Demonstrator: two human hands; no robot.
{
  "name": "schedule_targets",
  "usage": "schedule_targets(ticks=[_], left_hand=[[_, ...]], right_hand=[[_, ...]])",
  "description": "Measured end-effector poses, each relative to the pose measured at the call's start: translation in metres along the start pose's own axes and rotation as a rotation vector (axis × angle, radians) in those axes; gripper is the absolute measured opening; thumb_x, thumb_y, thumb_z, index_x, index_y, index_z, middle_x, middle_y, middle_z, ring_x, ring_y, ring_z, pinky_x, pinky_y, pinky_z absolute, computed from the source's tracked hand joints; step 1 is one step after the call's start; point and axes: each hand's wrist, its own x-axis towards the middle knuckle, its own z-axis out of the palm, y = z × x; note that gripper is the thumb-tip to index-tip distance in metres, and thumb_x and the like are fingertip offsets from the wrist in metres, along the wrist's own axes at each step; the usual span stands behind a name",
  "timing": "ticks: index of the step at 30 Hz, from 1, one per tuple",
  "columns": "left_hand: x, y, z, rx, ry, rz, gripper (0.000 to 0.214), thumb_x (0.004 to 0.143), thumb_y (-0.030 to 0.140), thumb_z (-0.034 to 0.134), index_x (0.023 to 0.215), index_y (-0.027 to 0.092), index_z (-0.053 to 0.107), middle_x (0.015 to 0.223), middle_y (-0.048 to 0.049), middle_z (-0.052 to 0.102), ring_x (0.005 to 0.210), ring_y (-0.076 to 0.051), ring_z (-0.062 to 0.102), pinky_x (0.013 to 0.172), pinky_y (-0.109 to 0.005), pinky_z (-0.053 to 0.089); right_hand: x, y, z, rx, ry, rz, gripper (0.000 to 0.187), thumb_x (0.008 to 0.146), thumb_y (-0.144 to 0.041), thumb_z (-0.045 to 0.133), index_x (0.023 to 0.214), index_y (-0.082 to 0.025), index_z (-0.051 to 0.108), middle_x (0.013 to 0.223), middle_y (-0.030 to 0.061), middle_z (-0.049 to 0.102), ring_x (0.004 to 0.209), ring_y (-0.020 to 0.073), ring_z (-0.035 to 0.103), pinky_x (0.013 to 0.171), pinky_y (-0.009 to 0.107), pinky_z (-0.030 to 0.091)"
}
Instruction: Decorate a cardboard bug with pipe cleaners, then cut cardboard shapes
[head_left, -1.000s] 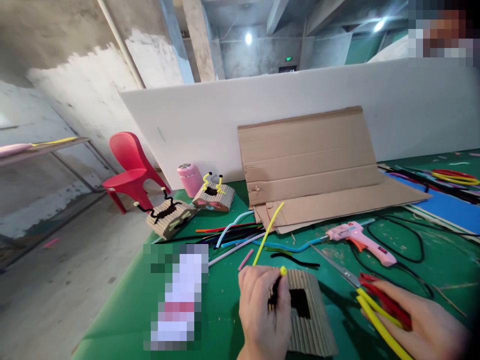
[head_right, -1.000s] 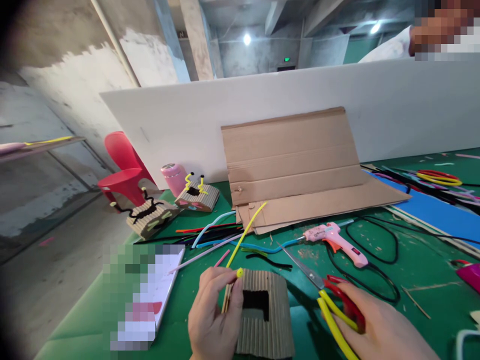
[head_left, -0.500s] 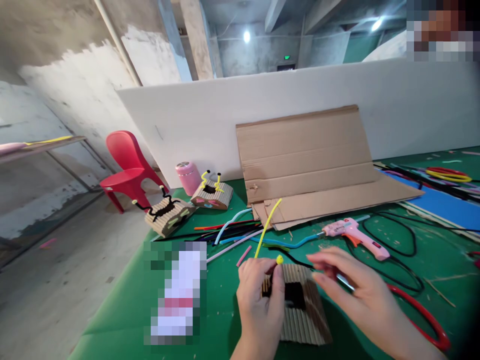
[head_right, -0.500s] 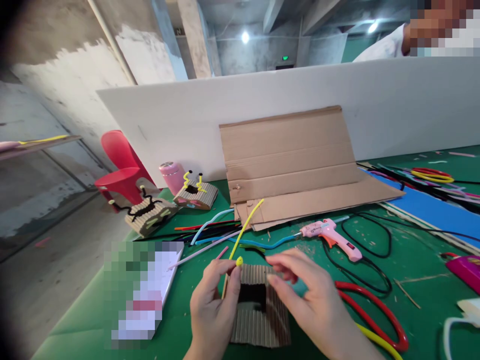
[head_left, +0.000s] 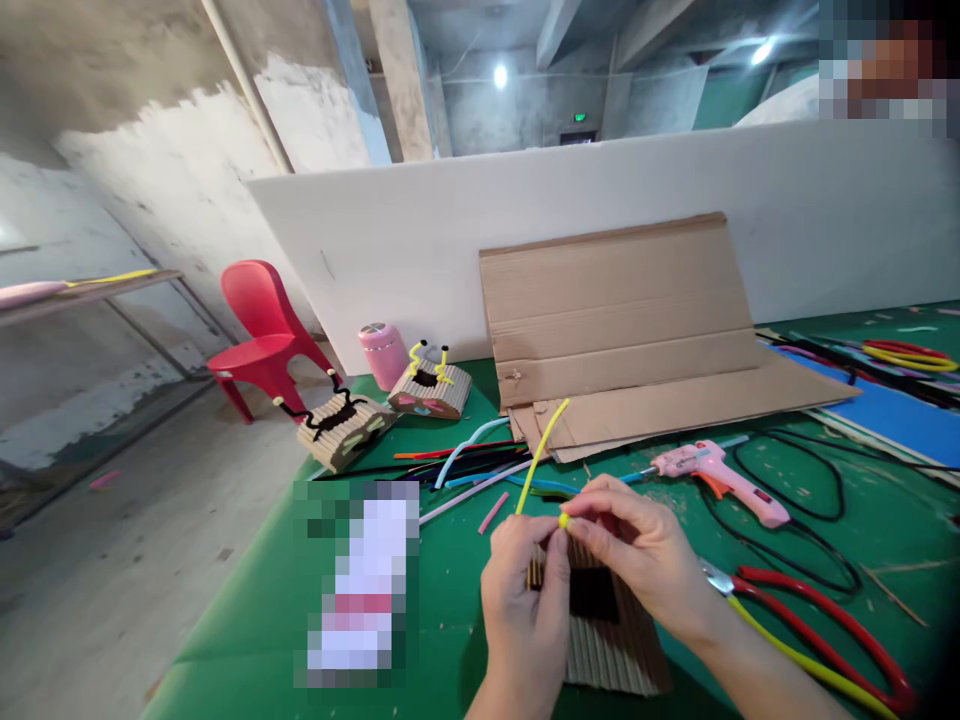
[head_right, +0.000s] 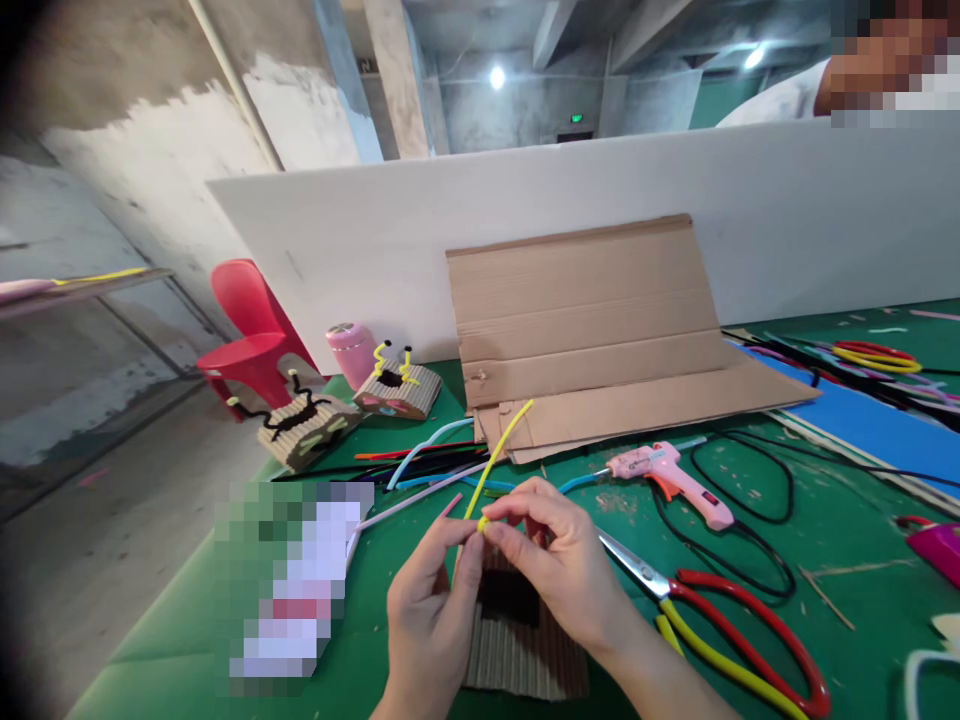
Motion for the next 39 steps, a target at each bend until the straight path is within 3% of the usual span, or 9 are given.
schedule_targets(ticks=[9,18,32,35,39], left_hand=[[-0.002,0.004,0.000,-0.129,0.027,-0.119,0.011,0.080,0.016,0.049,0.072,0.018,0.056,0.062,0.0023,0.054,0.055,-0.010,0.049,0.052,-0.020,0.040],[-0.004,0.000,0.000,-0.144,0.023,-0.134,0.010,0.082,0.016,0.048,0.076,0.019,0.056,0.065,0.0025,0.055,0.057,-0.009,0.050,0.055,-0.019,0.041],[-0.001,0.000,-0.001,-0.163,0.054,-0.154,0.011,0.080,0.014,0.051,0.083,0.020,0.060,0.074,0.0012,0.063,0.068,-0.010,0.059,0.061,-0.017,0.047],[0.000,-0.002,-0.002,-0.111,0.046,-0.072,0.018,0.079,0.010,0.051,0.091,0.021,0.060,0.084,-0.0012,0.066,0.078,-0.012,0.061,0.068,-0.020,0.048],[0.001,-0.002,-0.003,-0.016,0.079,0.078,0.019,0.077,0.006,0.052,0.086,0.019,0.061,0.076,-0.0009,0.066,0.077,-0.013,0.061,0.068,-0.020,0.047]], right_hand=[[0.003,-0.001,0.004,-0.031,0.023,-0.015,0.008,0.080,-0.028,0.059,0.075,-0.023,0.061,0.074,-0.0015,0.048,0.063,0.0118,0.044,0.054,0.024,0.035],[0.003,-0.006,0.007,-0.173,0.018,-0.035,0.012,0.083,-0.026,0.054,0.073,-0.020,0.057,0.072,-0.0019,0.047,0.060,0.0105,0.043,0.050,0.022,0.033],[0.003,-0.009,0.013,-0.151,0.029,-0.041,0.015,0.086,-0.026,0.049,0.073,-0.020,0.054,0.072,-0.0017,0.045,0.060,0.0102,0.044,0.051,0.021,0.034],[0.004,-0.010,0.010,-0.157,0.014,-0.038,0.014,0.086,-0.026,0.050,0.074,-0.020,0.055,0.072,-0.0017,0.046,0.060,0.0100,0.043,0.050,0.021,0.034],[0.004,-0.009,0.009,-0.139,0.000,-0.033,0.013,0.085,-0.027,0.051,0.074,-0.020,0.055,0.073,-0.0015,0.046,0.060,0.0104,0.043,0.051,0.021,0.035]])
